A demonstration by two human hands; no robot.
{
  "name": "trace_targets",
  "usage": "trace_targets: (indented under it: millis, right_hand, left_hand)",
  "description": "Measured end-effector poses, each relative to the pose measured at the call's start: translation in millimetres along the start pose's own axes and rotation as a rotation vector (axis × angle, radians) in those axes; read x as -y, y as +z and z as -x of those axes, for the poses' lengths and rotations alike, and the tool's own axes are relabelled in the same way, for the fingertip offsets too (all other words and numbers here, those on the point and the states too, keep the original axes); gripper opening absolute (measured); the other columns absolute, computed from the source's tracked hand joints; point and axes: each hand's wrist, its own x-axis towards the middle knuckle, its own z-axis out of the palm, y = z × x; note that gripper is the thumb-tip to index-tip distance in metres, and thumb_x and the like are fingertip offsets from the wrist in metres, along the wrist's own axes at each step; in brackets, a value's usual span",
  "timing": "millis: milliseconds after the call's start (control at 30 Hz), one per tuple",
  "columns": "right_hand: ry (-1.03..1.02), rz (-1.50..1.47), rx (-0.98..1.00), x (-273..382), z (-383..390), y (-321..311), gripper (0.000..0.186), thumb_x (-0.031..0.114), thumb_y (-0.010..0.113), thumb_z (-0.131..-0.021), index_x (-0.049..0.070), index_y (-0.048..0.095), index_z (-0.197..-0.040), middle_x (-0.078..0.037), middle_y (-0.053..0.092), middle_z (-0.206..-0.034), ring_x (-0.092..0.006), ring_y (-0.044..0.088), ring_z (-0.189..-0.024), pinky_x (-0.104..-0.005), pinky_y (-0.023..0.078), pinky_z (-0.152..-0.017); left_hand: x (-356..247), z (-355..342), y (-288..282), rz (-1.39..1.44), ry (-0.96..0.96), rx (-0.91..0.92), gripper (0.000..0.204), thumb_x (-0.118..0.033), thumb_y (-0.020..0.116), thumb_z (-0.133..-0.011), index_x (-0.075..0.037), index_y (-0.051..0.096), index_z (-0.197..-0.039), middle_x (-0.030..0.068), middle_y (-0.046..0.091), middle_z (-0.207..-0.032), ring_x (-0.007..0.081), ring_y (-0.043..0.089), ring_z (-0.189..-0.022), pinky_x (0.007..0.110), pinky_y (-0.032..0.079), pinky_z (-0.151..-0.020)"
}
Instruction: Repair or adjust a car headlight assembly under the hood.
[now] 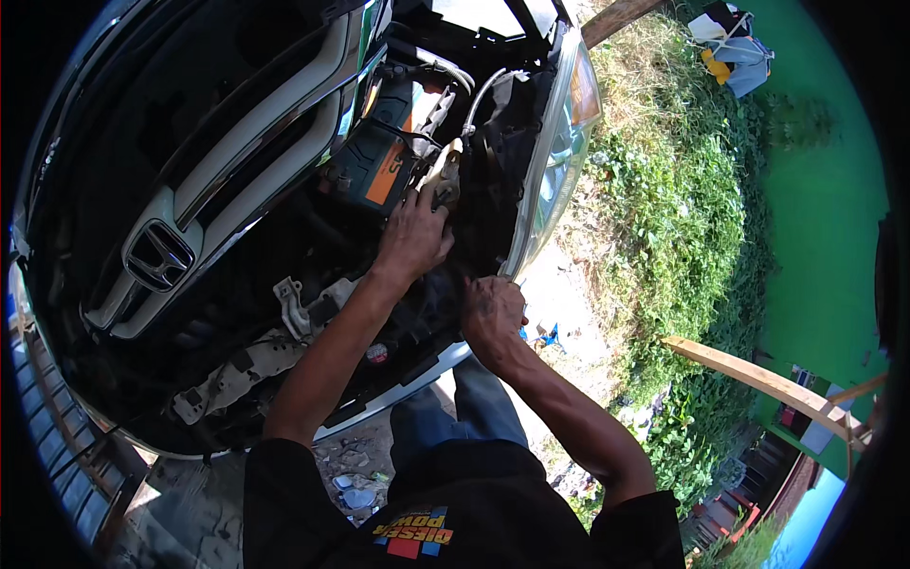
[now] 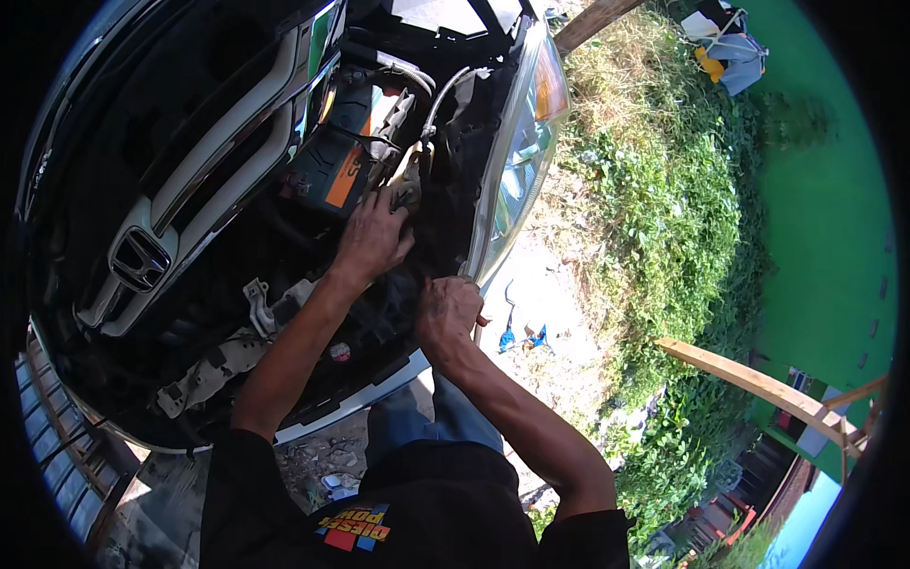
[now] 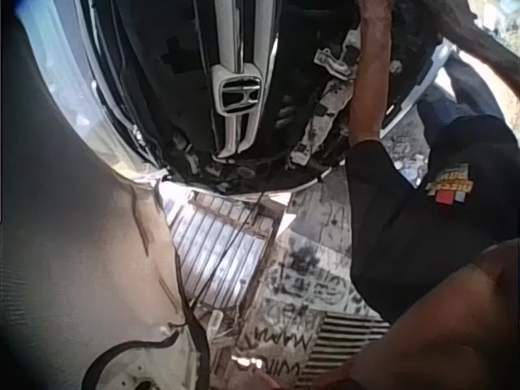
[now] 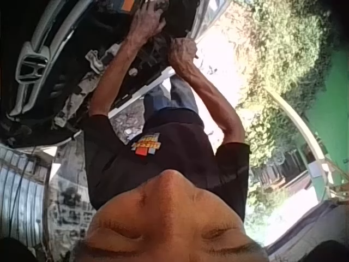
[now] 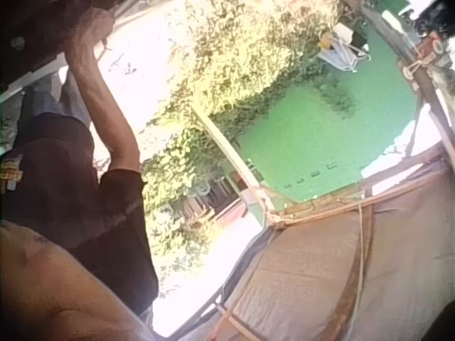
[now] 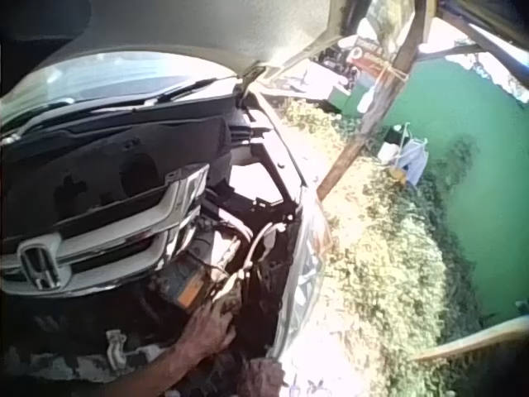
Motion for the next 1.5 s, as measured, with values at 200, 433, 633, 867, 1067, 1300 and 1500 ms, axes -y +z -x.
trace_targets:
  millis: [200, 433, 633, 867, 1067, 1300, 1500]
  right_hand:
    - [0.018, 0.026, -0.04, 6, -12, 12, 0.031, 0.026, 0.058, -0.093, 0.0, 0.068, -0.106, -0.019, 0.067, -0.101, -0.0292, 0.068, -0.088, -0.0405, 0.055, -0.056]
    - [-0.024, -0.075, -0.264, 2, -7, 28, 0.045, 0.044, 0.048, -0.099, 0.001, 0.062, -0.101, -0.016, 0.071, -0.086, -0.0277, 0.072, -0.08, -0.0353, 0.056, -0.064]
    - [-0.061, -0.229, -0.313, -21, 5, 27, 0.048, 0.047, 0.044, -0.1, 0.003, 0.061, -0.099, -0.015, 0.071, -0.08, -0.028, 0.072, -0.075, -0.0361, 0.056, -0.062]
    - [-0.083, -0.339, -0.114, -40, 10, 14, 0.053, 0.052, 0.042, -0.099, 0.004, 0.065, -0.105, -0.014, 0.072, -0.098, -0.0297, 0.071, -0.093, -0.039, 0.057, -0.075]
    - [-0.095, -0.42, -0.093, -40, 18, 38, 0.057, 0.053, 0.037, -0.1, 0.004, 0.065, -0.104, -0.015, 0.072, -0.094, -0.0306, 0.072, -0.089, -0.0401, 0.057, -0.072]
    - [-0.086, -0.512, -0.155, -49, 21, 46, 0.051, 0.052, 0.041, -0.099, 0.005, 0.062, -0.107, -0.015, 0.072, -0.09, -0.03, 0.072, -0.084, -0.0415, 0.058, -0.067]
    - [-0.103, -0.481, -0.232, -50, 16, 67, 0.05, 0.052, 0.043, -0.098, 0.007, 0.06, -0.108, -0.013, 0.071, -0.087, -0.0282, 0.071, -0.077, -0.0442, 0.057, -0.055]
  left_hand:
    - [-1, -5, -5, 0.031, -0.024, 0.051, 0.031, -0.023, 0.069, -0.083, 0.0, 0.065, -0.103, 0.0197, 0.052, -0.113, 0.0358, 0.053, -0.109, 0.045, 0.045, -0.094]
    - [3, -1, 0, 0.032, -0.008, -0.012, 0.027, -0.025, 0.068, -0.087, -0.002, 0.066, -0.101, 0.0189, 0.054, -0.113, 0.0341, 0.055, -0.107, 0.044, 0.047, -0.092]
    - [-3, 0, 4, 0.019, -0.021, -0.022, 0.021, -0.024, 0.067, -0.087, -0.004, 0.071, -0.092, 0.0135, 0.063, -0.101, 0.0326, 0.063, -0.093, 0.045, 0.053, -0.08]
    - [-9, 3, 15, -0.131, -0.123, -0.023, 0.019, -0.024, 0.067, -0.087, -0.006, 0.073, -0.088, 0.0107, 0.066, -0.1, 0.0334, 0.067, -0.085, 0.046, 0.055, -0.072]
    - [-8, -3, 31, -0.237, -0.238, 0.015, 0.021, -0.025, 0.061, -0.09, -0.008, 0.073, -0.087, 0.0117, 0.068, -0.095, 0.0334, 0.069, -0.086, 0.045, 0.054, -0.073]
    - [-16, -8, 40, -0.423, -0.266, 0.089, 0.019, -0.018, 0.059, -0.088, -0.008, 0.074, -0.086, 0.0138, 0.069, -0.091, 0.0313, 0.071, -0.085, 0.043, 0.055, -0.073]
    - [-23, -17, 46, -0.582, -0.311, 0.127, 0.017, -0.011, 0.058, -0.085, -0.008, 0.074, -0.084, 0.0142, 0.07, -0.09, 0.0308, 0.072, -0.083, 0.04, 0.057, -0.072]
